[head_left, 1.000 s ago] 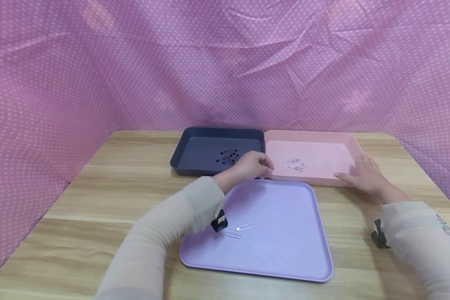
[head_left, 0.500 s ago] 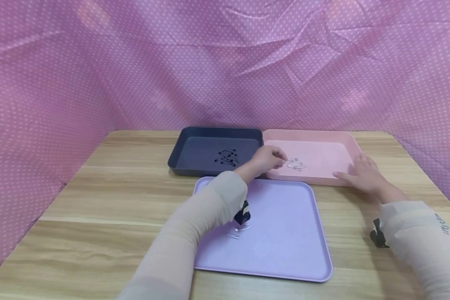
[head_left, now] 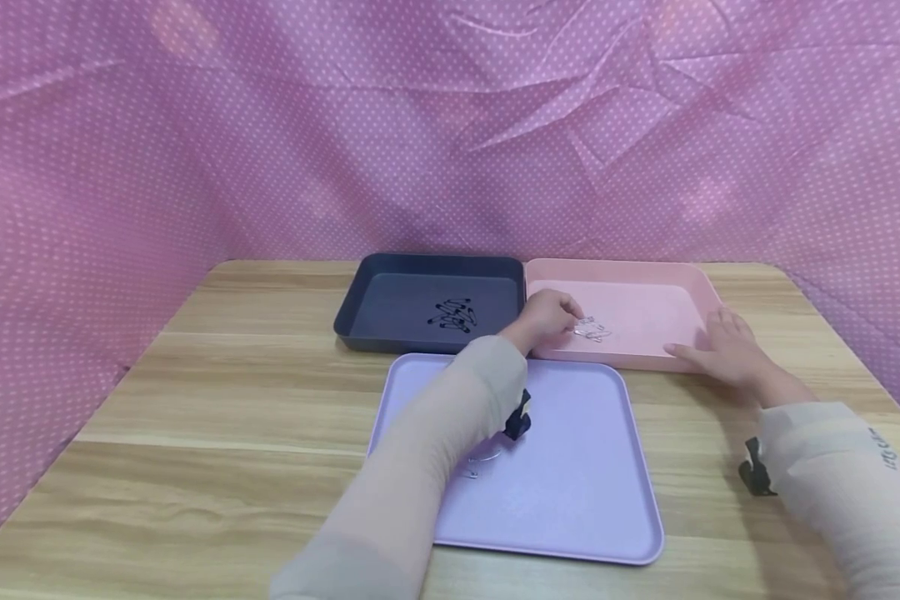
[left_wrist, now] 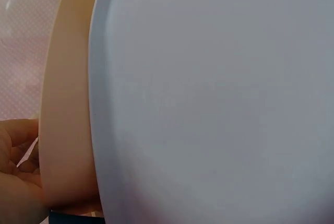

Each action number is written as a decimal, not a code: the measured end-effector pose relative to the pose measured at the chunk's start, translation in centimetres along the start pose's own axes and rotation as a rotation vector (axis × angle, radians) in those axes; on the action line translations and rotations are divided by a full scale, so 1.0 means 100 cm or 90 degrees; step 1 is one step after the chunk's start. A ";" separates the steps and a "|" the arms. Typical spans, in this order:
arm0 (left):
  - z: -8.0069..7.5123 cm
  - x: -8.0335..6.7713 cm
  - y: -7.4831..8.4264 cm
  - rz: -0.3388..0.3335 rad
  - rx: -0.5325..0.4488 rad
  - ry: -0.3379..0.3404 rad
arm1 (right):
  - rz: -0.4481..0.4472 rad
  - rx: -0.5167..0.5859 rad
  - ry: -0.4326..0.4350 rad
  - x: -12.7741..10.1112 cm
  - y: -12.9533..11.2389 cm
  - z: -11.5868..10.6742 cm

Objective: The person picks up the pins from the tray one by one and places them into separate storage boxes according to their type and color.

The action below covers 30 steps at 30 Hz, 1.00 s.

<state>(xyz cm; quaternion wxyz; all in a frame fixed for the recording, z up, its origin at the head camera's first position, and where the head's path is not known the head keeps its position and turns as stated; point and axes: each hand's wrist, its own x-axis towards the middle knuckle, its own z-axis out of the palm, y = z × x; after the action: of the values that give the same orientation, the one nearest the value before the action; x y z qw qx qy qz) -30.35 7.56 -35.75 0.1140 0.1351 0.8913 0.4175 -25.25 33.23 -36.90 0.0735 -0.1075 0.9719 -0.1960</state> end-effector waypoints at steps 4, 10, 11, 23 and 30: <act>0.005 0.006 0.003 -0.022 0.050 0.023 | 0.009 0.002 -0.004 0.000 0.000 0.000; 0.010 0.008 0.006 -0.029 0.146 0.074 | 0.015 0.007 -0.003 0.000 -0.001 0.000; 0.010 0.009 0.007 -0.041 0.152 0.071 | 0.016 0.008 -0.004 0.001 -0.001 0.000; 0.131 0.242 -0.163 -0.032 0.248 0.119 | 0.024 0.011 -0.007 -0.001 -0.001 -0.001; 0.134 0.250 -0.170 -0.008 0.285 0.106 | 0.031 0.017 -0.019 0.000 0.000 0.000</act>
<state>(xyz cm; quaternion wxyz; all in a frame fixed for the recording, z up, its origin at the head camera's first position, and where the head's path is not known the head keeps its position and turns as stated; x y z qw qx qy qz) -52.03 15.11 -59.56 0.0097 0.1165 0.9687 0.2188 -25.30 33.25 -36.90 0.0940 -0.0854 0.9704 -0.2056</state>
